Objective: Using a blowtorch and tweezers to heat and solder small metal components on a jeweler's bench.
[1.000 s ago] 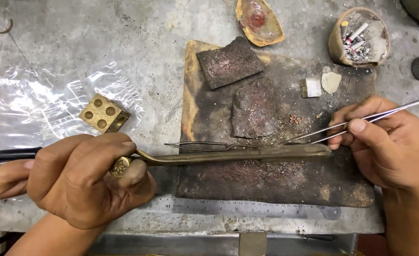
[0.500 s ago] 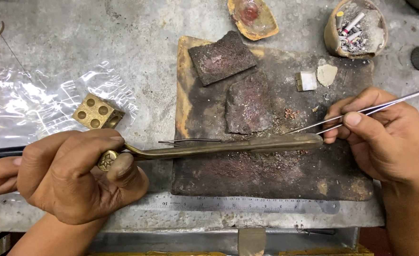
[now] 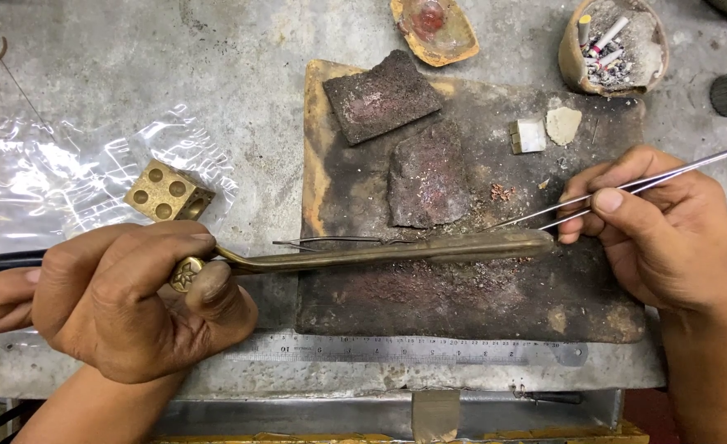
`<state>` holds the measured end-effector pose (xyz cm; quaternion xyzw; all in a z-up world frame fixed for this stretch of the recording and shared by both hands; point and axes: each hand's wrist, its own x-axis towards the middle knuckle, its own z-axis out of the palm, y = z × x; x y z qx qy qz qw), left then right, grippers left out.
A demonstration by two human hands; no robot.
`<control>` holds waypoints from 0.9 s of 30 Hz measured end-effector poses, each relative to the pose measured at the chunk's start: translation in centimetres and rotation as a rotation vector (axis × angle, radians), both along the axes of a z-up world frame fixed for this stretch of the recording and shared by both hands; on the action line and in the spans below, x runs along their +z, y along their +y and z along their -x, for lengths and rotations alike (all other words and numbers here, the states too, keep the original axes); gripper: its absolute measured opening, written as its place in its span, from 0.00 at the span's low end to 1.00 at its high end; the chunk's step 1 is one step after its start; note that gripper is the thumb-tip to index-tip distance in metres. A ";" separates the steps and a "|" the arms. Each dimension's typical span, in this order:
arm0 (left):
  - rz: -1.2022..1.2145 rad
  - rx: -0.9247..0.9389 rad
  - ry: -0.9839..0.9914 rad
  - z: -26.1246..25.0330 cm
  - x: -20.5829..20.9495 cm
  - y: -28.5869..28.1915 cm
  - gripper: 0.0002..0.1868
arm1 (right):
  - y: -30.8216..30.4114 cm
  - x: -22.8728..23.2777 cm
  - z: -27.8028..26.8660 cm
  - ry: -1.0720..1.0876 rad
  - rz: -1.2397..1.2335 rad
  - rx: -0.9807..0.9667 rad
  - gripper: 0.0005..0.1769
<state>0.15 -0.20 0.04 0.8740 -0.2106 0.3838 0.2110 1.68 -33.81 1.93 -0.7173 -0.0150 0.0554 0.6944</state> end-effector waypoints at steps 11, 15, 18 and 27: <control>-0.036 -0.004 0.022 0.1 -0.6 0.8 0.11 | 0.1 0.1 0.0 -0.001 0.007 0.003 0.06; 0.005 -0.002 -0.032 -0.4 -0.2 -0.2 0.12 | 0.0 0.1 0.0 0.008 0.006 -0.003 0.04; 0.065 -0.019 -0.083 -0.7 -0.3 -0.7 0.13 | 0.0 0.1 0.1 0.021 -0.002 -0.010 0.05; 0.069 -0.036 -0.066 -0.5 -0.4 -0.2 0.13 | 0.2 0.2 0.0 -0.006 0.014 0.004 0.05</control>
